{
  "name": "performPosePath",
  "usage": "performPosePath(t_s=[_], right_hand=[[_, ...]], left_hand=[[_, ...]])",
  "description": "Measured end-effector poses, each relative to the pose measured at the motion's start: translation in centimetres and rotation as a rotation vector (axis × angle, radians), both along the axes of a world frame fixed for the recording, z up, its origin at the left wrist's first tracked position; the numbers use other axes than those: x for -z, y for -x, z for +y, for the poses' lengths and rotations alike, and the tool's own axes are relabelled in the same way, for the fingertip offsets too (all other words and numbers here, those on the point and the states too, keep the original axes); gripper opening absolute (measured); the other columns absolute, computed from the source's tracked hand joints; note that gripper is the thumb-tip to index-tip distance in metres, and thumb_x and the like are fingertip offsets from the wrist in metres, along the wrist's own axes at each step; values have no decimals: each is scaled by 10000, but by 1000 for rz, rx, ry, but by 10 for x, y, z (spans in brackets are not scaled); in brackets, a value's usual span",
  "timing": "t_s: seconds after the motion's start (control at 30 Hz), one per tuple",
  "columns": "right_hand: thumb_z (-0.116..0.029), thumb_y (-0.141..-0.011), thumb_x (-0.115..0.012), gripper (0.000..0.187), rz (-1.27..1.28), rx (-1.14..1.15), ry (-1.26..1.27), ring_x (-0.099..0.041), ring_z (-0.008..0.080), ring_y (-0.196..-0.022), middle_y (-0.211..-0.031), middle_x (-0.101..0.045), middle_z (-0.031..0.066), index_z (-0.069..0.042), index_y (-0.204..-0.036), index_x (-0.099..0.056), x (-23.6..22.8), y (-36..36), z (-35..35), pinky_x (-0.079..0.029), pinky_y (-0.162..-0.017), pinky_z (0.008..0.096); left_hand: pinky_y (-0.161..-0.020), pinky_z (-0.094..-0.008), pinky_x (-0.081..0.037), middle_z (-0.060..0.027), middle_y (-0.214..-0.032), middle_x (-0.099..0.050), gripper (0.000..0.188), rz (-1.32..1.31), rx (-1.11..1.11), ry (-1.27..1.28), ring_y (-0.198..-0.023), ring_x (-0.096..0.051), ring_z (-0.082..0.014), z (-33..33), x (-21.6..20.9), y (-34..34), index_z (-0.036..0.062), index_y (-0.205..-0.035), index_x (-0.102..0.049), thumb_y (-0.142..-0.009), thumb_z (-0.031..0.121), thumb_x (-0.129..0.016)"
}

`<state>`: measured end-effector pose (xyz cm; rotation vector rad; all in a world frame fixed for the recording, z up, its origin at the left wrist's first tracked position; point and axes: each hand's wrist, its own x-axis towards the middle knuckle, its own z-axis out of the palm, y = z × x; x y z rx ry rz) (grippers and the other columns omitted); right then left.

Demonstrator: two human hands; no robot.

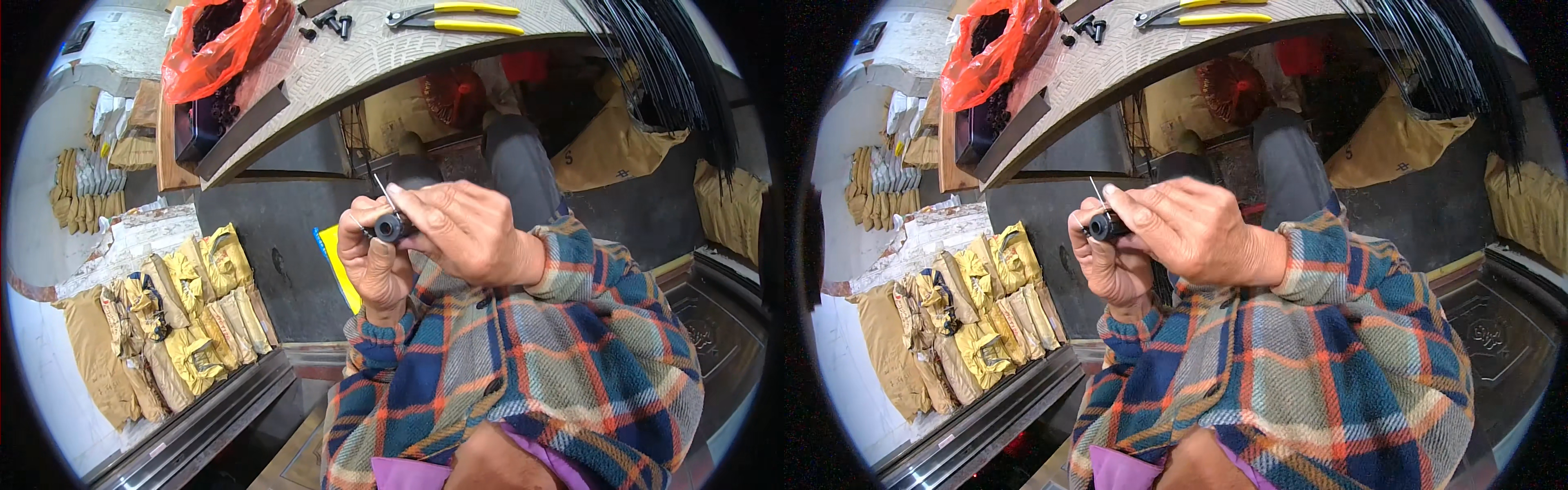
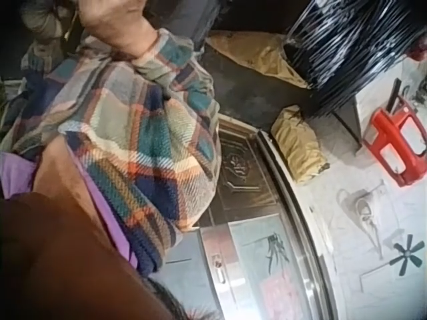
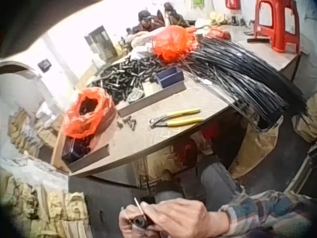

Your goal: Assembling electrical cable harnesses by inserting wires into plastic connectors and using crimping tools.

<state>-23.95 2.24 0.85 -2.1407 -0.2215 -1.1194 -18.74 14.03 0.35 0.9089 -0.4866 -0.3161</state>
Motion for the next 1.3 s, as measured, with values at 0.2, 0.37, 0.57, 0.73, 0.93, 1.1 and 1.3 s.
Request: performPosePath(t_s=[0.2,0.37,0.57,0.73,0.93,1.1,1.3], right_hand=[[-90,-673,-691,393,13,-14,30,-651,233,-725,-825,-637,156,65,-1014,-573,-2,3,-2,-516,-578,286],[-61,-662,-691,338,145,-36,-48,-629,212,-645,-801,-639,114,10,-979,-600,-9,-4,-6,-484,-532,285],[-14,-640,-703,370,267,-161,-268,-599,217,-613,-812,-551,99,-16,-965,-526,4,-17,6,-473,-506,259],[-41,-640,-726,369,-3,-200,-227,-593,250,-725,-896,-565,137,-26,-969,-558,20,-3,3,-498,-582,303],[51,-645,-671,278,56,-324,-240,-614,240,-678,-824,-622,133,21,-915,-611,26,-8,9,-490,-579,294],[47,-643,-675,258,-7,-346,-257,-620,234,-654,-792,-618,132,22,-892,-612,26,-9,7,-489,-537,283],[24,-669,-661,227,0,-445,-289,-619,246,-671,-817,-613,130,5,-891,-617,31,-5,0,-495,-549,295]], left_hand=[[-766,-219,-380,-29,-874,-470,249,-38,-54,-39,-835,-472,-111,0,2,4,-1,-950,-546,-814,188,-634],[-861,-241,-392,-76,-1051,-538,262,102,-226,-164,-958,-515,-131,-1,2,11,-26,-1063,-533,-857,130,-579],[-851,-246,-421,-101,-1070,-582,323,-108,-351,-472,-956,-537,-128,1,-1,18,-54,-1184,-498,-871,23,-513],[-885,-294,-425,-178,-1107,-575,355,-268,-211,-368,-1016,-550,-195,27,-7,14,-70,-1192,-454,-863,43,-524],[-1063,-442,-135,-138,-975,-638,303,-476,-263,-429,-1056,-552,-276,31,-14,5,-29,-1032,-522,-835,194,-583],[-1065,-460,-105,-90,-910,-650,241,-487,-248,-443,-1043,-560,-246,26,-16,7,-2,-964,-529,-810,163,-614],[-1011,-504,-259,-41,-752,-598,335,-548,-36,-385,-858,-550,-207,24,-8,-11,47,-788,-615,-696,349,-726]])
